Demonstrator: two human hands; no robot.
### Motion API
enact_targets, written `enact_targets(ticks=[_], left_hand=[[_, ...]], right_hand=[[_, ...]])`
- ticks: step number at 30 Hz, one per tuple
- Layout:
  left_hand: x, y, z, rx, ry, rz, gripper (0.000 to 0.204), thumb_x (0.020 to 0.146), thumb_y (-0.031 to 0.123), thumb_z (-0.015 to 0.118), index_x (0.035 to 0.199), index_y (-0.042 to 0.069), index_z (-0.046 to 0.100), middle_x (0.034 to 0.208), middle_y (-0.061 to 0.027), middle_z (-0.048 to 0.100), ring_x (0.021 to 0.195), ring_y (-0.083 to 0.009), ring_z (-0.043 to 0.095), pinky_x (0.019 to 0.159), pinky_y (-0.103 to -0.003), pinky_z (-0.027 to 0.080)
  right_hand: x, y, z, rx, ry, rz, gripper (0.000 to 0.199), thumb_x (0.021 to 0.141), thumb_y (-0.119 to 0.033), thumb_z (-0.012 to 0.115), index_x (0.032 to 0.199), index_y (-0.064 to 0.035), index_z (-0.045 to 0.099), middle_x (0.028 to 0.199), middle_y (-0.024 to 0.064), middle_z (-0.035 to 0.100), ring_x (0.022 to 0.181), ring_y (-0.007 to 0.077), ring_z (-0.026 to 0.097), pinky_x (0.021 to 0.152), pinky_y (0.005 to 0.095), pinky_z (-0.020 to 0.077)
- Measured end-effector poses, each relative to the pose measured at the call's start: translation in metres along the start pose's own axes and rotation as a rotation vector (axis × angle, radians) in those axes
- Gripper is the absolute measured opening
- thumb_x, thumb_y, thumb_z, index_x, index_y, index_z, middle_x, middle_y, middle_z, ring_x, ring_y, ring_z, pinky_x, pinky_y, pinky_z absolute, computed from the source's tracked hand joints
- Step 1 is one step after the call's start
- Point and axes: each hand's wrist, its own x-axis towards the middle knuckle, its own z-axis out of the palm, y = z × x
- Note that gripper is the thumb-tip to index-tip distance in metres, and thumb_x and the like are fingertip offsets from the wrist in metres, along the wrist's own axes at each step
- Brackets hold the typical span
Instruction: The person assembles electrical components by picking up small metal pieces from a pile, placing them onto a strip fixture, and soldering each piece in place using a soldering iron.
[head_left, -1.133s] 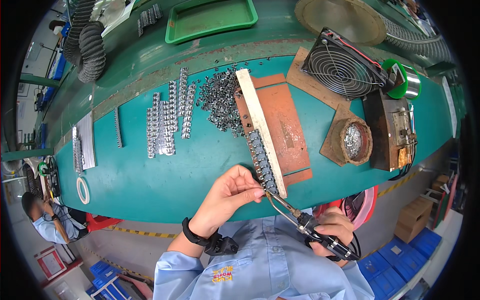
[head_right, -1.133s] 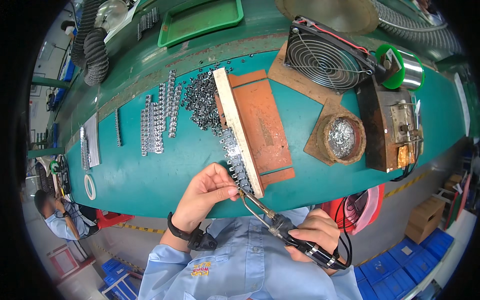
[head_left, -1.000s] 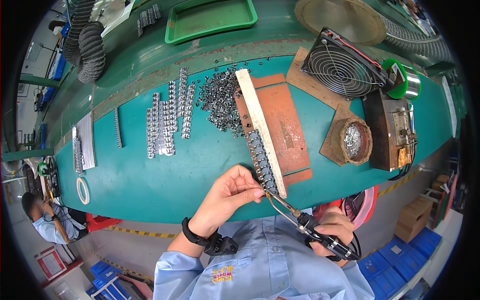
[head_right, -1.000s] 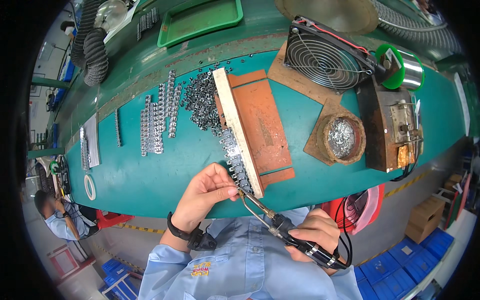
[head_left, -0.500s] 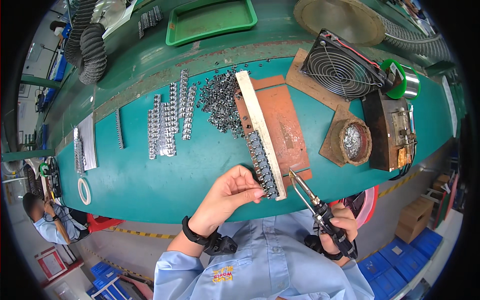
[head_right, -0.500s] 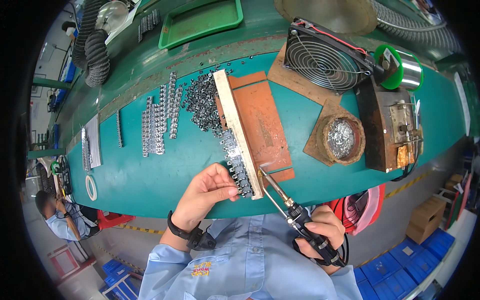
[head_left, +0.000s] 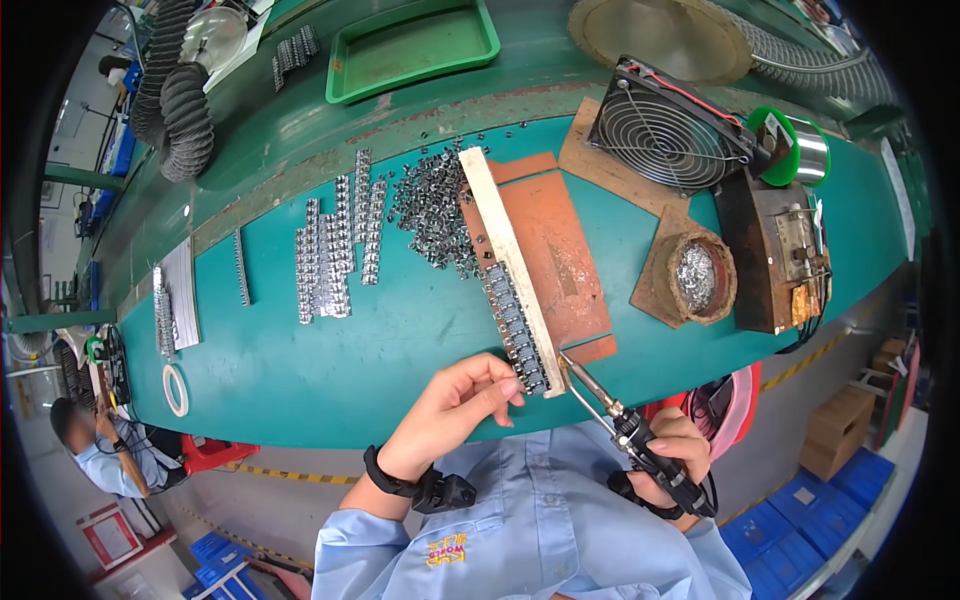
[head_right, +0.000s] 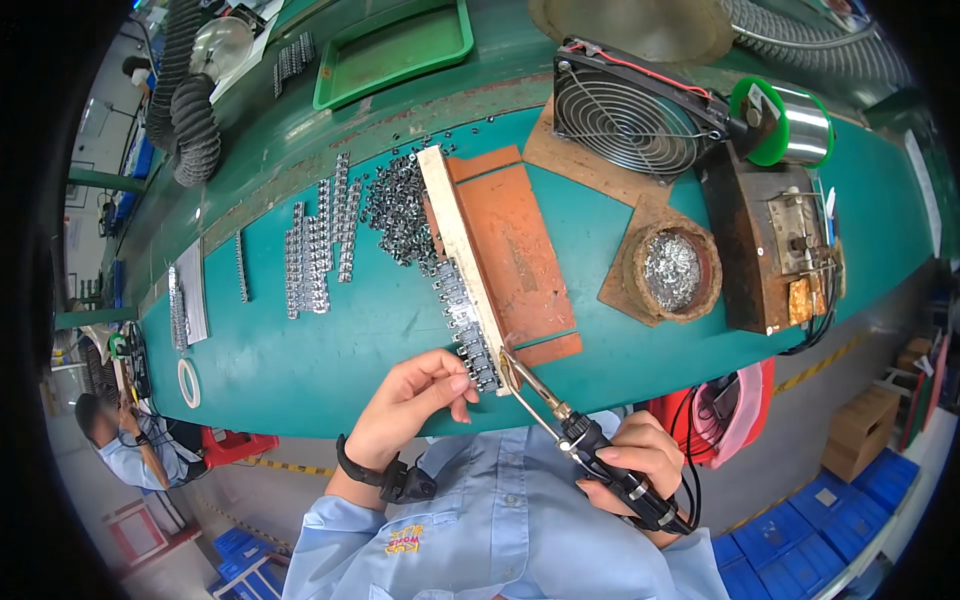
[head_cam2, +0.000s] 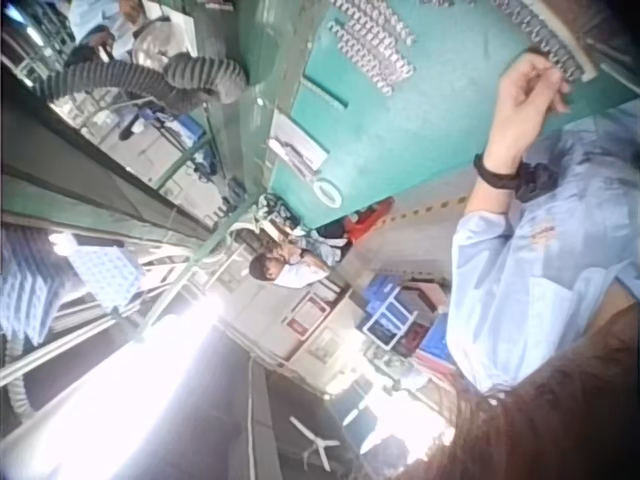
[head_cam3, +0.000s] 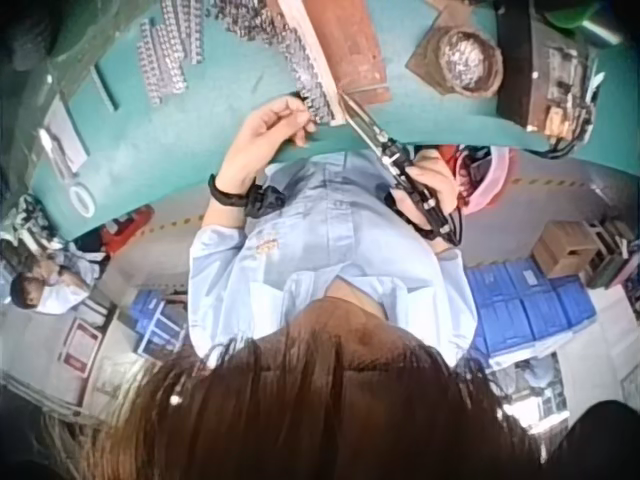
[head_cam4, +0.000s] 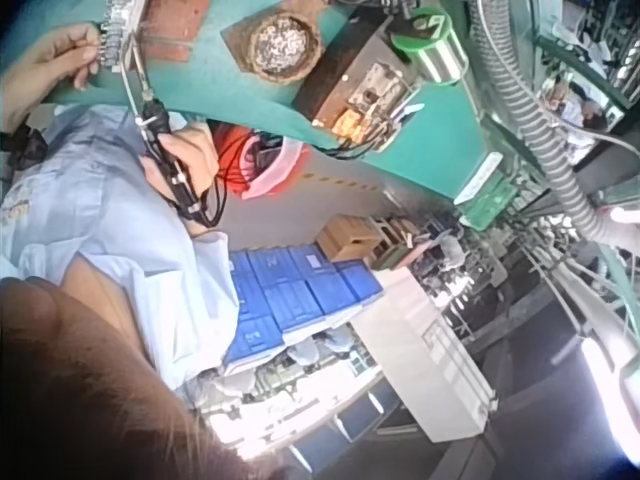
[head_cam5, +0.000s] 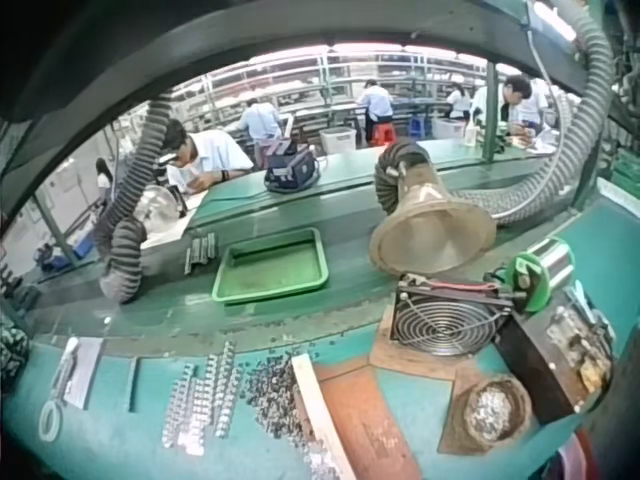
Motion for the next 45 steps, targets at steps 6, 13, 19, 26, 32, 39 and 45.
enact_targets(ticks=[6,13,19,26,32,39,45], left_hand=[[0.000,-0.002,-0.001,0.031,0.018,0.044,0.010,0.088,0.012,0.050,0.087,0.002,0.053,0.080,-0.0045,0.058,0.067,-0.0077,0.053,0.067,-0.022,0.043],[-0.001,0.000,0.001,0.054,0.055,0.106,0.009,0.088,0.012,0.051,0.090,0.003,0.053,0.081,-0.0042,0.058,0.068,-0.0078,0.053,0.066,-0.021,0.042],[-0.006,0.021,-0.020,0.443,0.331,0.280,0.008,0.085,0.008,0.055,0.090,0.001,0.055,0.083,-0.0040,0.058,0.067,-0.0080,0.053,0.062,-0.022,0.043],[0.025,0.063,-0.037,1.101,0.422,0.599,0.013,0.074,-0.001,0.062,0.086,0.002,0.057,0.080,-0.0053,0.055,0.063,-0.0127,0.054,0.056,-0.023,0.043],[0.049,0.046,-0.036,1.195,0.418,0.770,0.015,0.068,-0.006,0.062,0.080,0.001,0.055,0.077,-0.0092,0.051,0.061,-0.0188,0.053,0.054,-0.027,0.045],[0.033,0.048,-0.028,1.179,0.462,0.737,0.013,0.067,-0.007,0.060,0.075,0.000,0.054,0.070,-0.0088,0.051,0.058,-0.0167,0.051,0.052,-0.026,0.042],[0.025,0.052,-0.025,0.960,0.538,0.713,0.007,0.071,-0.007,0.056,0.077,-0.003,0.053,0.072,-0.0089,0.055,0.058,-0.0126,0.051,0.054,-0.024,0.042]], right_hand=[[0.002,0.001,0.005,-0.017,0.060,0.015,0.044,0.061,-0.008,0.076,0.097,-0.0041,0.052,0.074,0.0097,0.051,0.058,0.0202,0.049,0.054,0.0295,0.0396],[0.001,-0.003,0.011,-0.098,0.088,0.101,0.046,0.063,-0.001,0.072,0.102,-0.0044,0.049,0.082,0.0108,0.052,0.066,0.0207,0.052,0.059,0.0292,0.0422],[0.006,0.005,0.023,-0.115,0.088,0.152,0.042,0.069,0.001,0.063,0.105,-0.0046,0.043,0.088,0.0114,0.047,0.075,0.0184,0.048,0.068,0.0289,0.0387],[0.033,0.021,0.036,-0.115,0.208,0.156,0.040,0.069,0.005,0.061,0.104,-0.0044,0.044,0.088,0.0101,0.048,0.074,0.0168,0.048,0.068,0.0267,0.0389],[0.031,0.015,0.026,-0.140,0.200,0.168,0.035,0.071,0.001,0.066,0.101,-0.0036,0.051,0.088,0.0100,0.053,0.075,0.0183,0.052,0.066,0.0272,0.0414],[0.029,0.019,0.039,0.061,0.303,0.178,0.033,0.072,-0.002,0.068,0.103,-0.0044,0.056,0.084,0.0063,0.057,0.070,0.0120,0.053,0.061,0.0225,0.0414],[0.031,0.017,0.031,0.033,0.316,0.191,0.031,0.074,-0.002,0.066,0.103,-0.0040,0.055,0.085,0.0052,0.057,0.070,0.0096,0.051,0.060,0.0208,0.0394]])
